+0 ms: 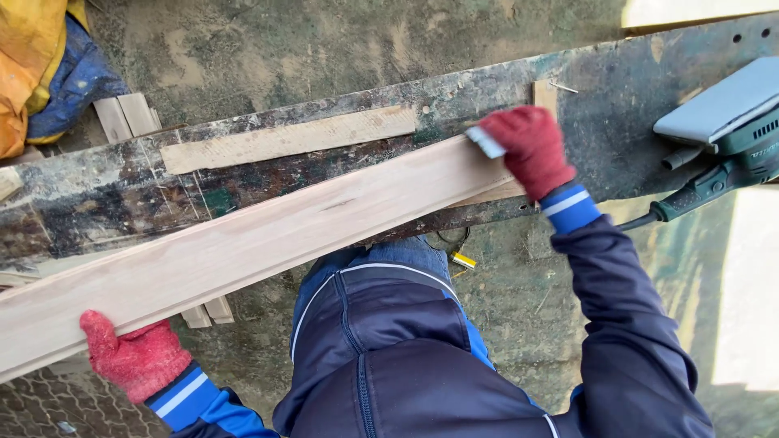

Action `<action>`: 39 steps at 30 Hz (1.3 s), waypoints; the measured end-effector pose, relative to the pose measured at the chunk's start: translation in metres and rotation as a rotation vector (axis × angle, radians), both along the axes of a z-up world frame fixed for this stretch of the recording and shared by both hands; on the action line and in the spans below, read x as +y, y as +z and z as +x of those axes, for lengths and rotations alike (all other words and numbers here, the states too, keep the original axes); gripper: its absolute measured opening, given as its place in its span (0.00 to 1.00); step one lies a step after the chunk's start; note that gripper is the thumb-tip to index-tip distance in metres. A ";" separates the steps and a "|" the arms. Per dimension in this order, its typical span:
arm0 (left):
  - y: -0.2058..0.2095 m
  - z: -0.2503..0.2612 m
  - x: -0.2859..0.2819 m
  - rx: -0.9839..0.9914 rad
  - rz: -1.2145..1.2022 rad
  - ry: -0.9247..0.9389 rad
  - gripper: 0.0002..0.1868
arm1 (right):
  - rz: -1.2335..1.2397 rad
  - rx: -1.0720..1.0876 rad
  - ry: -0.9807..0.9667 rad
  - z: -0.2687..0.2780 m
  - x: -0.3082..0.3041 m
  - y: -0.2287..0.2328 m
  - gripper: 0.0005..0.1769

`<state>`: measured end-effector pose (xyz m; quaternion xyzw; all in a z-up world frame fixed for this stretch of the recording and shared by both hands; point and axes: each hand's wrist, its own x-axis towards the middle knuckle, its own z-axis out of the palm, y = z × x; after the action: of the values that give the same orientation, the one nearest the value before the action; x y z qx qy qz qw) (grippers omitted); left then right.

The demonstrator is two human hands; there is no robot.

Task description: Sanding the surface and edges of wooden planks using a power sander and a manual sanding block.

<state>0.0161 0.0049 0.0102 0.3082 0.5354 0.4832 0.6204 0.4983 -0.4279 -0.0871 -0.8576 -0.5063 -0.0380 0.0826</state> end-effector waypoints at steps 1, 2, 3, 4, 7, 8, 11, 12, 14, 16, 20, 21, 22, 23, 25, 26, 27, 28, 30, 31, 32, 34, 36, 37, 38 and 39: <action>-0.002 -0.001 0.000 -0.015 0.011 0.032 0.40 | -0.046 -0.063 -0.050 0.015 -0.015 -0.002 0.28; -0.003 -0.002 0.001 -0.031 0.022 0.063 0.51 | -0.092 -0.125 -0.100 0.029 -0.029 -0.003 0.29; -0.006 -0.004 0.003 -0.039 0.026 0.067 0.51 | -0.088 -0.133 -0.097 0.039 -0.046 -0.010 0.29; -0.010 -0.006 0.005 -0.027 0.037 0.058 0.45 | -0.193 -0.162 -0.183 0.050 -0.063 -0.017 0.22; -0.011 -0.015 0.002 -0.010 0.020 0.033 0.40 | -0.104 -0.092 -0.257 0.052 -0.071 -0.007 0.17; -0.012 -0.015 0.000 -0.020 -0.001 0.012 0.40 | 0.097 -0.006 -0.245 0.052 -0.066 0.003 0.18; -0.012 -0.012 -0.004 0.058 0.018 0.047 0.38 | 0.015 0.129 -0.148 0.022 -0.033 -0.008 0.24; -0.010 -0.011 -0.003 0.060 0.018 0.045 0.38 | 0.015 0.130 -0.150 0.017 -0.022 -0.008 0.24; -0.009 -0.011 -0.004 0.021 -0.013 0.032 0.43 | 0.056 0.139 -0.048 0.010 0.000 -0.006 0.27; -0.006 -0.009 -0.006 0.028 -0.001 0.015 0.40 | 0.026 0.182 -0.039 0.011 -0.002 -0.004 0.31; -0.015 -0.017 -0.004 0.006 -0.049 0.039 0.34 | 0.046 0.201 -0.036 0.022 -0.025 -0.013 0.36; -0.020 -0.014 -0.006 0.004 -0.050 0.047 0.34 | 0.045 0.199 -0.028 0.023 -0.019 -0.013 0.36; -0.024 -0.009 -0.008 -0.048 -0.093 0.086 0.32 | 0.001 0.141 -0.056 0.024 -0.014 -0.013 0.33; -0.028 -0.005 -0.006 -0.093 -0.137 0.113 0.31 | -0.043 0.088 -0.097 0.020 -0.010 -0.015 0.29; -0.066 -0.029 0.007 -0.144 -0.163 0.072 0.28 | 0.097 0.169 -0.229 0.011 -0.009 -0.008 0.26; -0.086 -0.041 0.012 -0.199 -0.188 0.036 0.25 | 0.240 0.246 -0.354 0.008 -0.007 -0.004 0.23; -0.101 -0.051 0.018 -0.195 -0.196 0.025 0.25 | 0.234 0.246 -0.366 0.001 -0.017 -0.005 0.23; -0.117 -0.062 0.025 -0.193 -0.213 0.009 0.23 | 0.307 0.323 -0.431 -0.005 -0.026 -0.005 0.19; -0.141 -0.067 0.033 -0.202 -0.237 -0.013 0.20 | 0.379 0.383 -0.499 -0.019 -0.030 0.006 0.17; -0.146 -0.066 0.035 -0.143 -0.268 -0.005 0.21 | 0.334 0.487 -0.547 -0.029 -0.023 0.015 0.14; -0.151 -0.065 0.038 -0.084 -0.298 0.002 0.21 | 0.290 0.591 -0.593 -0.040 -0.016 0.024 0.11; -0.149 -0.052 0.039 -0.065 -0.335 0.005 0.21 | 0.249 0.418 -0.541 -0.057 -0.010 0.026 0.15; -0.160 -0.049 0.047 -0.045 -0.368 0.011 0.20 | 0.207 0.249 -0.482 -0.067 -0.011 0.012 0.21; -0.172 -0.053 0.054 0.090 -0.382 0.029 0.25 | 0.131 0.176 -0.504 -0.070 -0.016 -0.002 0.22; -0.184 -0.056 0.060 0.226 -0.394 0.048 0.31 | 0.054 0.103 -0.525 -0.073 -0.021 -0.017 0.23; -0.187 -0.061 0.062 0.225 -0.393 0.041 0.31 | 0.056 0.101 -0.532 -0.075 -0.020 -0.015 0.23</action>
<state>-0.0454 0.0666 -0.1766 0.2227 0.6911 0.3446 0.5949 0.4232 -0.4484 -0.1023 -0.9586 -0.2573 -0.0293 0.1185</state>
